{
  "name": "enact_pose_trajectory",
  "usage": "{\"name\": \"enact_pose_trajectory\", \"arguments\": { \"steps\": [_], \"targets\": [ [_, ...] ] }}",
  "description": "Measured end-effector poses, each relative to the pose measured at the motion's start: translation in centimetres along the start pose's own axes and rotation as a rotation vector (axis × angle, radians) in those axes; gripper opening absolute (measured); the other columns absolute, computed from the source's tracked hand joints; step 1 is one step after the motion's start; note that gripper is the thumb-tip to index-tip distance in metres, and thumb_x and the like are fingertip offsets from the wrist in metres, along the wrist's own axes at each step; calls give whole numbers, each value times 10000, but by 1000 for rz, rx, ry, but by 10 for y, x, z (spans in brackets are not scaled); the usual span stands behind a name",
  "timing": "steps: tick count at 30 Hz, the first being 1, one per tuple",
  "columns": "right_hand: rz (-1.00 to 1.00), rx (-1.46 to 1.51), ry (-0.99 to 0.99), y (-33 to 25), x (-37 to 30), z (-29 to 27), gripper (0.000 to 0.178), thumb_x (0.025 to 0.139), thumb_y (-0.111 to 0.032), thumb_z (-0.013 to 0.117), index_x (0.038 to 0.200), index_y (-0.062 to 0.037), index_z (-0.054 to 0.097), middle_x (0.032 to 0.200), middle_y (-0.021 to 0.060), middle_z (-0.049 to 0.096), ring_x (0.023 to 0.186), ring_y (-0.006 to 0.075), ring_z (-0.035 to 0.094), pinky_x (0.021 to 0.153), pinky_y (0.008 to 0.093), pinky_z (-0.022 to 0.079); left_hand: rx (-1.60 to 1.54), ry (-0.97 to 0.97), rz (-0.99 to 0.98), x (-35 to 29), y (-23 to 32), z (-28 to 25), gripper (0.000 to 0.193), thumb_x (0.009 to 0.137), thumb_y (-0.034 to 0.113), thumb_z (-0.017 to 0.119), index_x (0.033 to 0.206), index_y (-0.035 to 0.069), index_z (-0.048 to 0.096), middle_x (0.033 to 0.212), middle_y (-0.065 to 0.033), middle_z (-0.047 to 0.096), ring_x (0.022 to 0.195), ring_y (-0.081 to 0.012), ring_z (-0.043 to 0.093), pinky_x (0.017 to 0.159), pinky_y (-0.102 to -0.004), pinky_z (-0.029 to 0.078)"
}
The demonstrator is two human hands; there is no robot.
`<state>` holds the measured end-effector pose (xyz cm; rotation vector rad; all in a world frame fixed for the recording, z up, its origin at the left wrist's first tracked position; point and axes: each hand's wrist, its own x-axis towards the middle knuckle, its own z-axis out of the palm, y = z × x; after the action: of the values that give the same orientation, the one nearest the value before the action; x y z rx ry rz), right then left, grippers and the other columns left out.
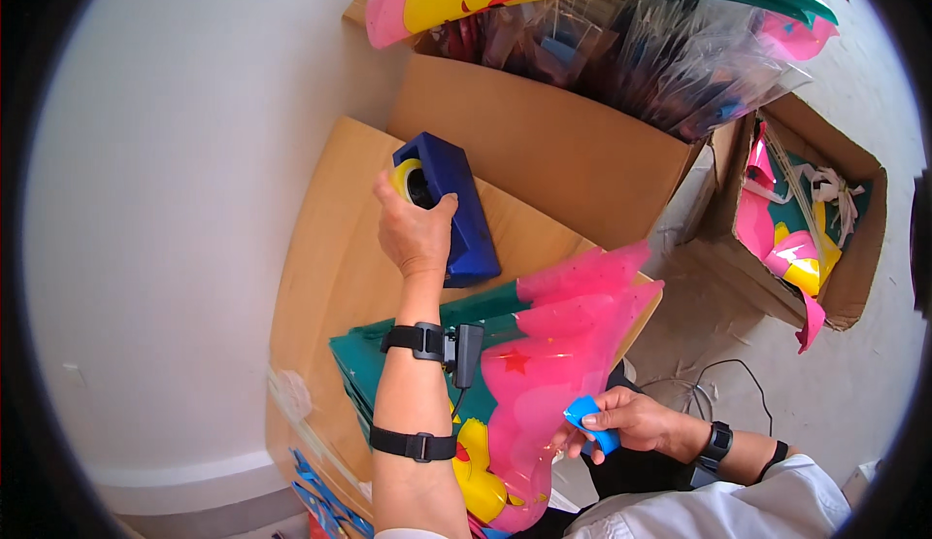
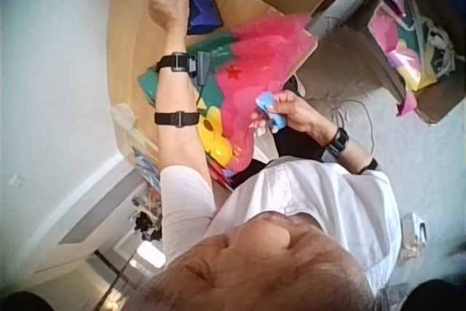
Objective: Apply adhesive tape to secure plastic components of decorative kites.
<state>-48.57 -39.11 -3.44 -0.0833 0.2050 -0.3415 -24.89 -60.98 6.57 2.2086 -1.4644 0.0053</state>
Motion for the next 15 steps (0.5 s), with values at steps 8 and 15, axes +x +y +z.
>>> {"name": "enact_pose_trajectory", "arguments": {
  "steps": [8, 15],
  "targets": [
    [-75, -82, 81, 2, 17, 12, 317, 942, -159, 568, 1177, 54, 580, 1136, 246, 631, 923, 312, 688, 637, 321, 598, -231, -28, 129, -20, -57, -45, 765, 838, 409, 675, 1394, -14, 364, 1244, -302, 547, 1157, -412, 540, 969, -435, 431],
    [-237, -129, 201, -9, 18, 24, 248, 911, -191, 588, 791, 26, 582, 1036, 284, 630, 780, 285, 682, 483, 303, 559, 149, 25, -224, -213, -248, -171, 416, 823, 51, 635, 1223, -6, 539, 1237, -217, 556, 1176, -354, 516, 1009, -403, 396]
  ]
}}
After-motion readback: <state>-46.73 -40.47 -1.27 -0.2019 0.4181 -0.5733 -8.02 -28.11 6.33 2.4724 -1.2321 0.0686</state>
